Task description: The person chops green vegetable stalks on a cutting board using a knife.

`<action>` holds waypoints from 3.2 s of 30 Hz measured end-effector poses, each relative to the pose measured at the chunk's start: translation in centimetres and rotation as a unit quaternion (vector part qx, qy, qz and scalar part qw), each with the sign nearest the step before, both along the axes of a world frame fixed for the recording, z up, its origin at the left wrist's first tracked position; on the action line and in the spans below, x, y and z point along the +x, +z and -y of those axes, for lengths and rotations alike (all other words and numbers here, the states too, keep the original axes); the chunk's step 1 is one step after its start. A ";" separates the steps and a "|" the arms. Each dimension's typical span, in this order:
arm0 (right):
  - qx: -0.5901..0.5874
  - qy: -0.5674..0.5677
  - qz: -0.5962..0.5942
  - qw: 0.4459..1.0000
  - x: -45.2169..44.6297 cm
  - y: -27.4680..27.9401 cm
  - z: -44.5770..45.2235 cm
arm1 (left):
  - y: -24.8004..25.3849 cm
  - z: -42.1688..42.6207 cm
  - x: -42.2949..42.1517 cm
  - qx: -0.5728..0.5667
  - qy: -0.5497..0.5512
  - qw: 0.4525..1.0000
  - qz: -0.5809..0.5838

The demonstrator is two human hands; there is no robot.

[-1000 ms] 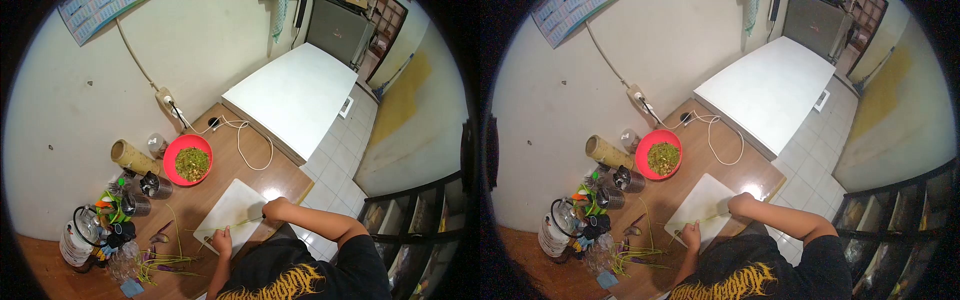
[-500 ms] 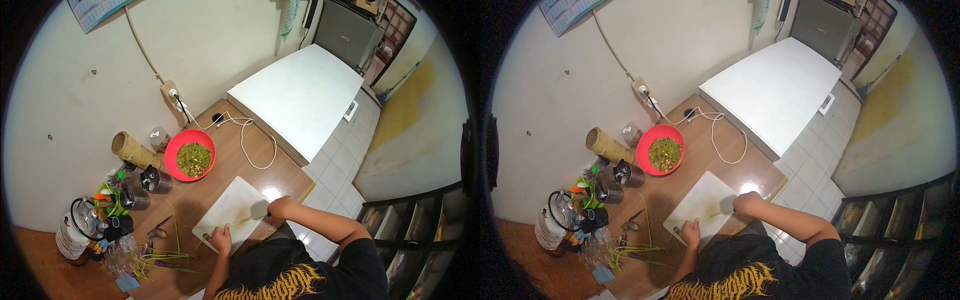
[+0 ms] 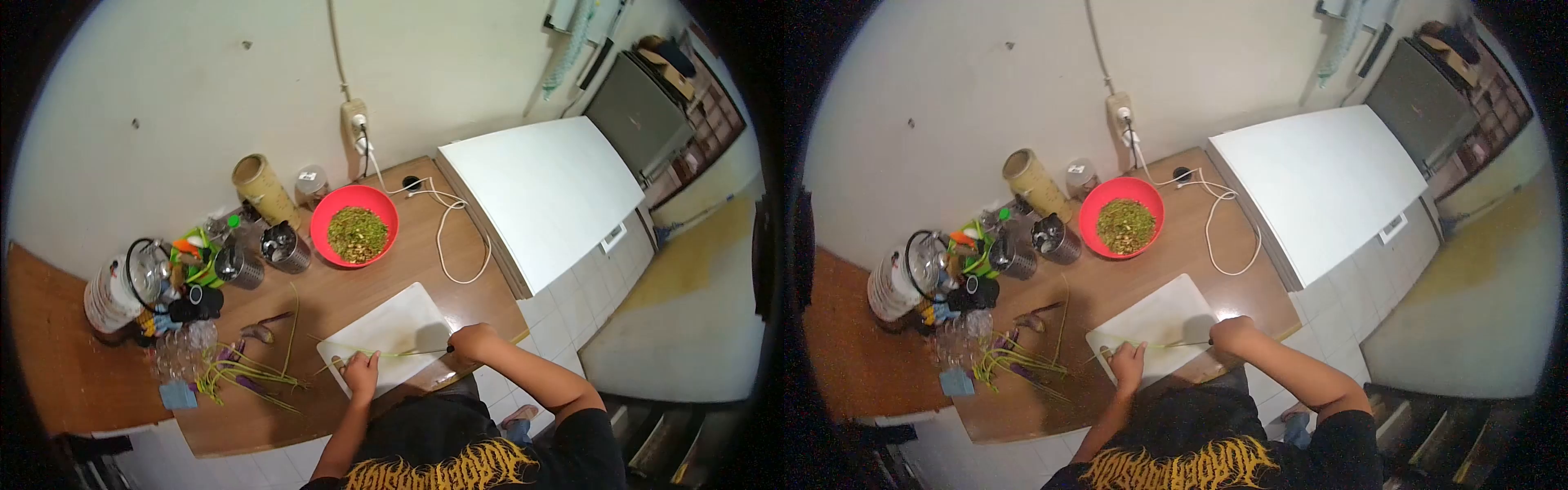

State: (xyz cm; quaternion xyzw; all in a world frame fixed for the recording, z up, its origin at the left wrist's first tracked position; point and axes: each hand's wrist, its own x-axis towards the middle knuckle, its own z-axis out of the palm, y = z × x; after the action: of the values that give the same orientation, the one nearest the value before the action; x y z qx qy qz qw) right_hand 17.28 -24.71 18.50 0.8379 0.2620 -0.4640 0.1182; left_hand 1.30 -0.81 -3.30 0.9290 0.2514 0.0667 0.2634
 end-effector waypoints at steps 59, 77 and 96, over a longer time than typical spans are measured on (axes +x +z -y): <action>0.168 0.080 -0.063 0.980 4.6 -9.9 13.3 | 0.0 9.5 2.1 -0.079 0.305 0.949 -0.026; 0.481 -0.037 -0.109 0.869 2.7 -16.5 14.4 | 2.5 9.7 1.3 -0.470 0.407 0.776 0.101; 0.574 -0.270 -0.296 0.714 -8.5 -2.1 -9.2 | 17.6 2.8 -5.2 -0.595 0.198 0.705 0.332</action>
State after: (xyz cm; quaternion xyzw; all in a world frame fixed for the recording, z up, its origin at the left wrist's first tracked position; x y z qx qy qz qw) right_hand 8.78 -15.48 16.37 0.5998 0.2621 -0.4608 -0.5993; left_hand -3.92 -3.61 14.32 0.4261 0.3130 0.2576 0.8088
